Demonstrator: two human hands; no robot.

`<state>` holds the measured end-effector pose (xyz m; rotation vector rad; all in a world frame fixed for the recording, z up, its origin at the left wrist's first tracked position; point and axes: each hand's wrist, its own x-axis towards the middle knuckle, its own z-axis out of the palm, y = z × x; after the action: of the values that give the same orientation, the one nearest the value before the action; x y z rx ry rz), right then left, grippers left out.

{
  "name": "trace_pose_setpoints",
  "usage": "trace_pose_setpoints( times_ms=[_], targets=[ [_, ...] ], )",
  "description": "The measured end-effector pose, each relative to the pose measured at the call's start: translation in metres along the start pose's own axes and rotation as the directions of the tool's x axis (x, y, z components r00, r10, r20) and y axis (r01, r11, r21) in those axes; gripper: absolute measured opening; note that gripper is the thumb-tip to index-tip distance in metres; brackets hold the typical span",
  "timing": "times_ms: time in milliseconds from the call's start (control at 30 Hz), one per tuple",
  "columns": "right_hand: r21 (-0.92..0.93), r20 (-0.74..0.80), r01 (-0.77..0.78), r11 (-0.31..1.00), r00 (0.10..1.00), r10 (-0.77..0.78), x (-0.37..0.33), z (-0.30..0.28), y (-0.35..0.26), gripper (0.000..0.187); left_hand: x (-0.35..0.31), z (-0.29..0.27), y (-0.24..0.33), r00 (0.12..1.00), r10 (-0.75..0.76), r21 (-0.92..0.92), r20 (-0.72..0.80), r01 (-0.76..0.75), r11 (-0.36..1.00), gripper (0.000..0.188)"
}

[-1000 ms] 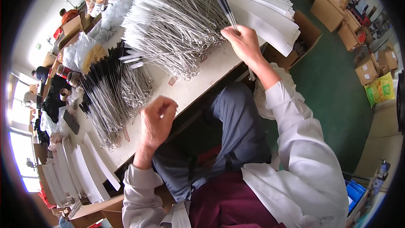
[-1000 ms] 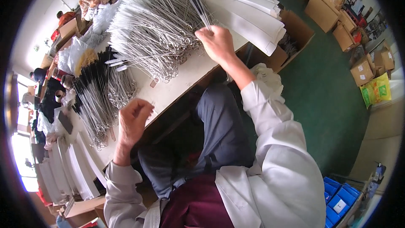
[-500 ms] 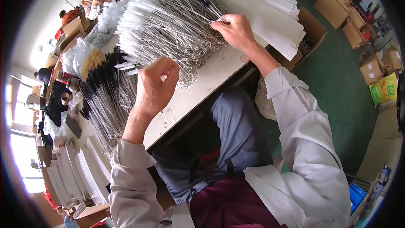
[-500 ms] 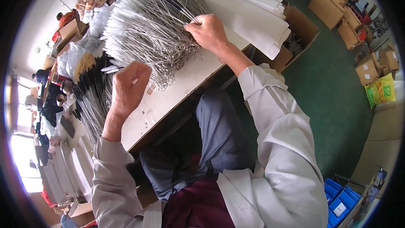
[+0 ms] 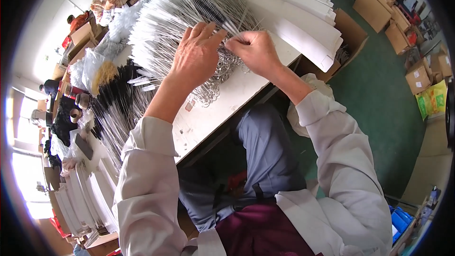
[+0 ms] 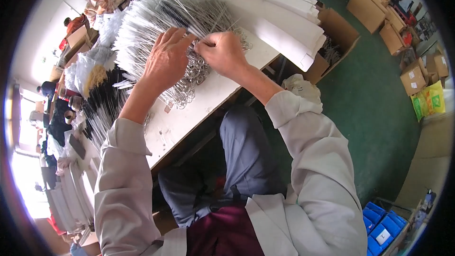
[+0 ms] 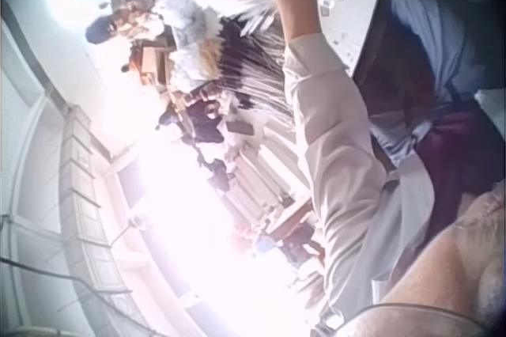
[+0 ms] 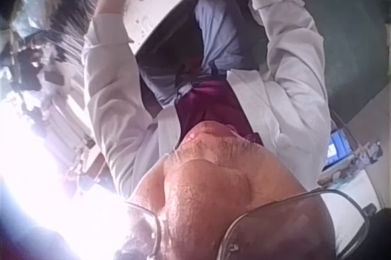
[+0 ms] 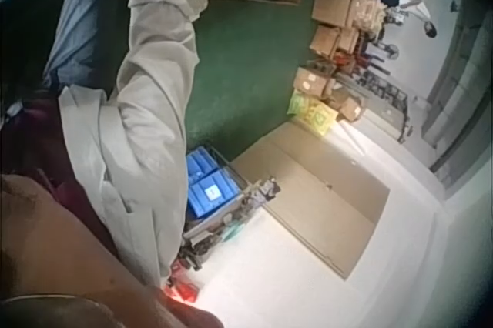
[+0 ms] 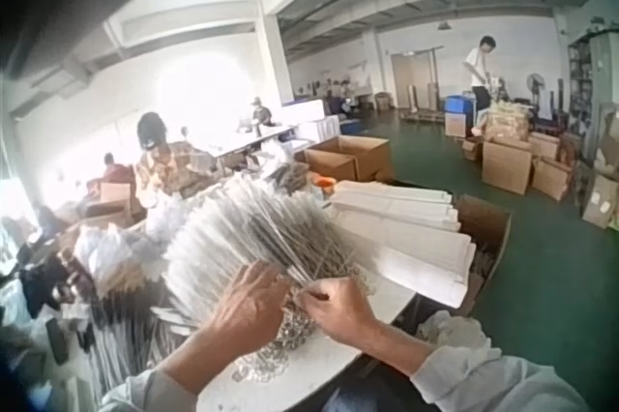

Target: Sorting bundles of wire brushes and packing them into long white cardboard boxes.

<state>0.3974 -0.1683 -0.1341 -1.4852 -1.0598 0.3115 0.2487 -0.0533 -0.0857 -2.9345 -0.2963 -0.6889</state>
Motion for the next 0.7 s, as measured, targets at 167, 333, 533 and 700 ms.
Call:
trace_pose_setpoints(
  times_ms=[167,333,533,700],
  targets=[
    [0.107,-0.051,-0.096,0.99,0.993,0.102,0.011,-0.02,0.024,0.022,-0.006,0.003,-0.003,0.999,0.022,0.073,0.034,-0.025,0.997,0.045],
    [-0.148,-0.108,-0.191,0.97,0.978,0.176,0.019,-0.036,0.057,0.036,-0.002,0.007,0.001,0.998,-0.027,0.045,0.057,0.025,0.999,0.045],
    [-0.266,-0.041,-0.088,0.96,0.996,0.08,0.014,-0.018,0.026,0.047,-0.006,0.008,0.0,0.997,-0.034,0.066,0.07,0.029,0.997,0.048],
    [-0.402,-0.07,-0.103,0.91,0.994,0.081,0.015,-0.011,0.024,0.042,-0.004,0.016,-0.002,1.0,0.005,0.033,0.007,-0.006,0.999,0.047]
  ],
)
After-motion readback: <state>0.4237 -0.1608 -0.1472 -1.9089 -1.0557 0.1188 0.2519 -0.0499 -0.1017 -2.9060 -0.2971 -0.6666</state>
